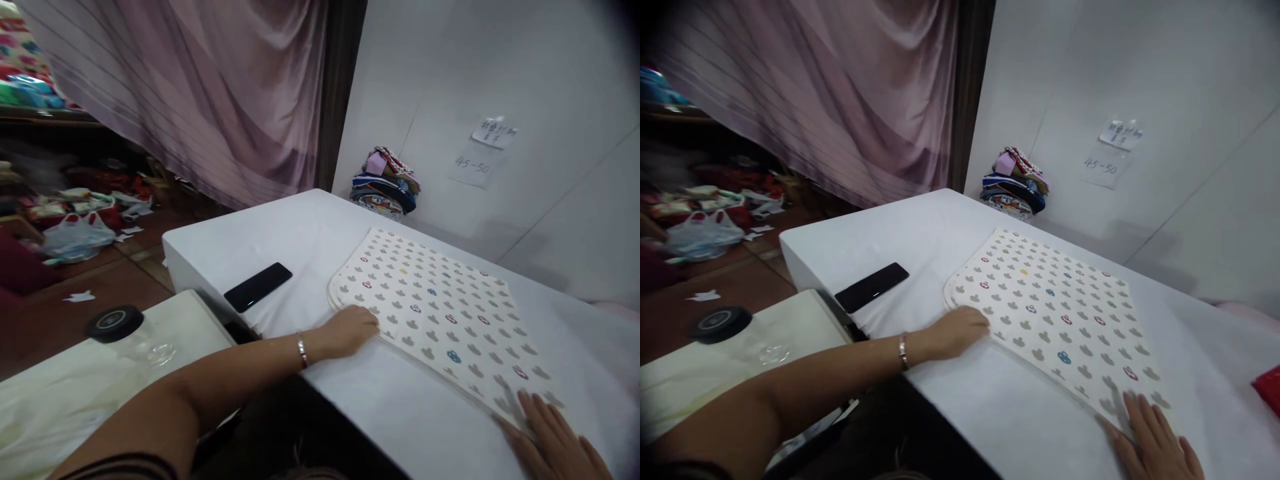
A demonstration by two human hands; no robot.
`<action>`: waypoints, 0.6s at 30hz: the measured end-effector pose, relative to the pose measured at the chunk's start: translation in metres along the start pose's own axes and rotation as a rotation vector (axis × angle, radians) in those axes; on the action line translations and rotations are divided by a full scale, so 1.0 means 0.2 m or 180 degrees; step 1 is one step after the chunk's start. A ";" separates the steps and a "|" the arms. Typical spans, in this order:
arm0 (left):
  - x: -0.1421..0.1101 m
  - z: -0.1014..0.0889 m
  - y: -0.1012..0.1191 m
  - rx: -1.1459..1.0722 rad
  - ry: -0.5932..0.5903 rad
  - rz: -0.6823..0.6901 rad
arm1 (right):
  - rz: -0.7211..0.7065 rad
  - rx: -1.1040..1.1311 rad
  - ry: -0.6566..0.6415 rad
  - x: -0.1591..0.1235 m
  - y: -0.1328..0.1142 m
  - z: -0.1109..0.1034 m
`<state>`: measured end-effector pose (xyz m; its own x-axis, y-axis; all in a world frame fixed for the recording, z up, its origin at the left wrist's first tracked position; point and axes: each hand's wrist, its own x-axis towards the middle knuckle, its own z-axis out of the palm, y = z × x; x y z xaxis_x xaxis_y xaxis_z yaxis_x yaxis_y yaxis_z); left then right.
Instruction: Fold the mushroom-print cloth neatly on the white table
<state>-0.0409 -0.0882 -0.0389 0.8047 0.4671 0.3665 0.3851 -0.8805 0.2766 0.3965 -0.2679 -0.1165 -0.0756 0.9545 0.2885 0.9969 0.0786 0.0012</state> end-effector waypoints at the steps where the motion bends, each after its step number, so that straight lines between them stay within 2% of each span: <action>1: -0.06 -0.04 -0.03 -0.0049 0.0192 -0.0400 | 0.0113 0.0100 -0.0063 0.06 -0.07 -0.03; 2: -0.11 -0.08 -0.05 -0.0144 0.0413 -0.0813 | 0.0275 0.0244 0.0054 0.13 -0.16 -0.06; 5: -0.22 -0.15 -0.11 -0.0607 0.1037 -0.2072 | 0.0198 0.0927 -0.0267 0.40 -0.50 -0.16; 7: -0.25 -0.17 -0.13 -0.1190 0.1107 -0.2795 | -0.0033 0.1355 -0.0410 0.59 -0.76 -0.20; 9: -0.25 -0.16 -0.13 -0.1920 0.1025 -0.3280 | -0.0455 0.1693 -0.0543 0.76 -1.00 -0.22; 11: -0.23 -0.14 -0.13 -0.2540 0.1006 -0.3503 | -0.0753 0.1852 -0.0545 0.90 -1.21 -0.22; 13: -0.21 -0.12 -0.13 -0.2891 0.1058 -0.3568 | -0.0921 0.1744 -0.0567 1.02 -1.37 -0.20; 15: -0.19 -0.11 -0.12 -0.3081 0.1090 -0.3599 | -0.0968 0.1514 -0.0658 1.10 -1.47 -0.17; 18: -0.18 -0.11 -0.13 -0.3163 0.1137 -0.3682 | -0.0899 0.1276 -0.0792 1.17 -1.54 -0.13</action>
<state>-0.0887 -0.0807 -0.0396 0.0940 0.9470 -0.3073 0.1375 0.2933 0.9461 0.0724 -0.0766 -0.0254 -0.3905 0.9157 0.0947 0.8544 0.3988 -0.3331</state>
